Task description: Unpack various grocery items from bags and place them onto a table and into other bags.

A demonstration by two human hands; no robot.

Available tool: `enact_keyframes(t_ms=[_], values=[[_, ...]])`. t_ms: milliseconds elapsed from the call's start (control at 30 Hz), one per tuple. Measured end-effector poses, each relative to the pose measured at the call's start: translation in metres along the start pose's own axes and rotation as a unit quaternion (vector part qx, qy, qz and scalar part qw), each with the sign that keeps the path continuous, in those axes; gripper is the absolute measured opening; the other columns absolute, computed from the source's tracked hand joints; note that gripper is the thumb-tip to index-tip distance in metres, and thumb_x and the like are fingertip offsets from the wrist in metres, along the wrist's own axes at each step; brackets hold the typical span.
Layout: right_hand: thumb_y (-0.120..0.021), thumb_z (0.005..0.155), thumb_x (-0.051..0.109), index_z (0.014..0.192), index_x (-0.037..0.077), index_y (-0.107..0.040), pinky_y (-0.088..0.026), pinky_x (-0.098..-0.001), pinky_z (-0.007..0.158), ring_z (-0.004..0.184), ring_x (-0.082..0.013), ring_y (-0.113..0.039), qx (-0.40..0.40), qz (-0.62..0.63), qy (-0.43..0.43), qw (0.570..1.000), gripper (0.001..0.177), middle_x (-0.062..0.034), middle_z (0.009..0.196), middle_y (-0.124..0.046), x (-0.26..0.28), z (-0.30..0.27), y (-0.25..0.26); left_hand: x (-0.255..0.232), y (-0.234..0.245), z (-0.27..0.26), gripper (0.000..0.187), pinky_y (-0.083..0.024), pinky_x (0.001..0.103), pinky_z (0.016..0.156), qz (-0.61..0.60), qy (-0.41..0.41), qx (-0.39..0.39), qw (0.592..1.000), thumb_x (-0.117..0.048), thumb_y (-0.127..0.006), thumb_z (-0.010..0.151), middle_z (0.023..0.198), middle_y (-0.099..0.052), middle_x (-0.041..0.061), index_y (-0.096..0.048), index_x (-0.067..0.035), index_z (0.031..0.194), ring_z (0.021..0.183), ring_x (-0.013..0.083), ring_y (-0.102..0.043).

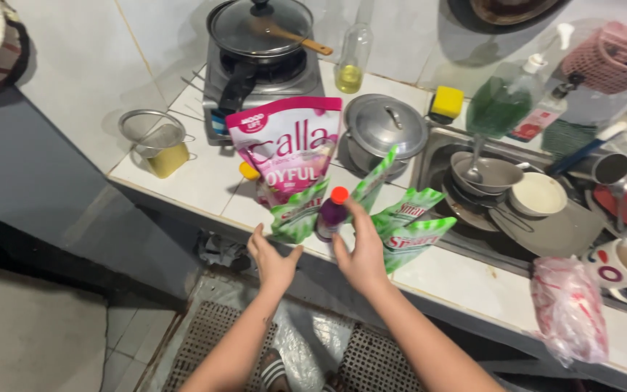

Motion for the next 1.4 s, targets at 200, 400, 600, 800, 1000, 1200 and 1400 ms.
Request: enact_keyframes(t_ms=[200, 400, 600, 800, 1000, 1200, 1400], values=[[-0.067, 0.089, 0.003, 0.137, 0.006, -0.055, -0.057, -0.0355, 0.1, 0.122, -0.0284, -0.067, 0.004, 0.046, -0.091, 0.995, 0.05, -0.0147, 0.133, -0.065, -0.019, -0.019, 0.031, -0.019, -0.001, -0.051, 0.077, -0.04, 0.049, 0.108, 0.026, -0.034, -0.049, 0.998, -0.001, -0.082, 0.07, 0.134, -0.041, 0.025, -0.04, 0.001, 0.134, 0.125, 0.0412, -0.046], [-0.069, 0.087, 0.002, 0.122, 0.006, -0.067, -0.058, -0.0322, 0.088, 0.102, -0.0213, -0.073, 0.023, 0.037, -0.1, 0.994, 0.036, -0.0106, 0.114, -0.074, -0.028, -0.023, 0.038, -0.072, -0.073, -0.074, 0.037, -0.06, 0.036, 0.075, -0.12, -0.089, 0.167, 0.975, -0.001, -0.071, 0.079, 0.109, -0.063, 0.012, -0.058, -0.005, 0.113, 0.09, 0.0239, -0.066], [-0.056, 0.092, -0.006, 0.112, 0.005, -0.067, -0.051, -0.0276, 0.076, 0.087, -0.0188, -0.062, -0.254, -0.038, -0.097, 0.962, 0.025, -0.0124, 0.103, -0.063, -0.061, -0.043, 0.126, -0.122, -0.087, -0.064, 0.059, -0.06, 0.036, 0.064, -0.104, -0.129, 0.272, 0.948, -0.004, -0.078, 0.069, 0.116, -0.059, 0.013, -0.052, -0.005, 0.122, 0.092, 0.0247, -0.066], [-0.06, 0.071, -0.01, 0.111, 0.004, -0.067, -0.052, -0.0413, 0.079, 0.094, -0.0351, -0.063, -0.223, -0.28, -0.227, 0.906, 0.043, -0.0178, 0.103, -0.067, -0.207, -0.093, 0.156, -0.146, -0.11, -0.062, 0.066, -0.055, 0.041, 0.081, -0.025, -0.142, 0.309, 0.94, -0.017, -0.088, 0.071, 0.12, -0.063, 0.015, -0.059, -0.014, 0.13, 0.098, 0.0308, -0.069], [-0.075, 0.09, 0.013, 0.102, 0.013, -0.079, -0.056, -0.0402, 0.08, 0.085, -0.0324, -0.074, -0.037, -0.213, -0.375, 0.902, 0.013, -0.0138, 0.093, -0.075, -0.248, -0.099, 0.126, -0.137, -0.124, -0.052, 0.036, -0.054, 0.042, 0.079, -0.039, -0.211, 0.266, 0.94, -0.017, -0.088, 0.071, 0.103, -0.069, 0.016, -0.067, -0.005, 0.099, 0.094, 0.0358, -0.068], [-0.078, 0.078, 0.007, 0.095, 0.009, -0.078, -0.048, -0.0437, 0.085, 0.094, -0.0362, -0.06, -0.055, -0.271, -0.056, 0.96, 0.017, -0.0096, 0.098, -0.072, -0.115, 0.016, 0.128, -0.106, -0.112, -0.056, 0.026, -0.053, 0.042, 0.071, -0.071, -0.16, 0.214, 0.961, -0.009, -0.081, 0.08, 0.088, -0.071, 0.017, -0.059, 0.0, 0.09, 0.082, 0.036, -0.069], [-0.081, 0.076, 0.012, 0.092, 0.013, -0.08, -0.048, -0.0404, 0.086, 0.095, -0.0299, -0.059, 0.044, -0.207, -0.024, 0.977, 0.016, -0.0042, 0.09, -0.073, -0.097, 0.078, 0.107, -0.109, -0.083, -0.043, 0.02, -0.054, 0.039, 0.067, -0.104, -0.115, 0.226, 0.962, -0.005, -0.077, 0.084, 0.084, -0.073, 0.017, -0.059, 0.0, 0.091, 0.074, 0.0323, -0.071]])
Point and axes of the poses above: each hand's wrist, its own z-axis towards the middle knuckle, its own y-axis out of the back of the hand, x = y × z, the point moved 7 cm from there along z, towards the middle knuckle
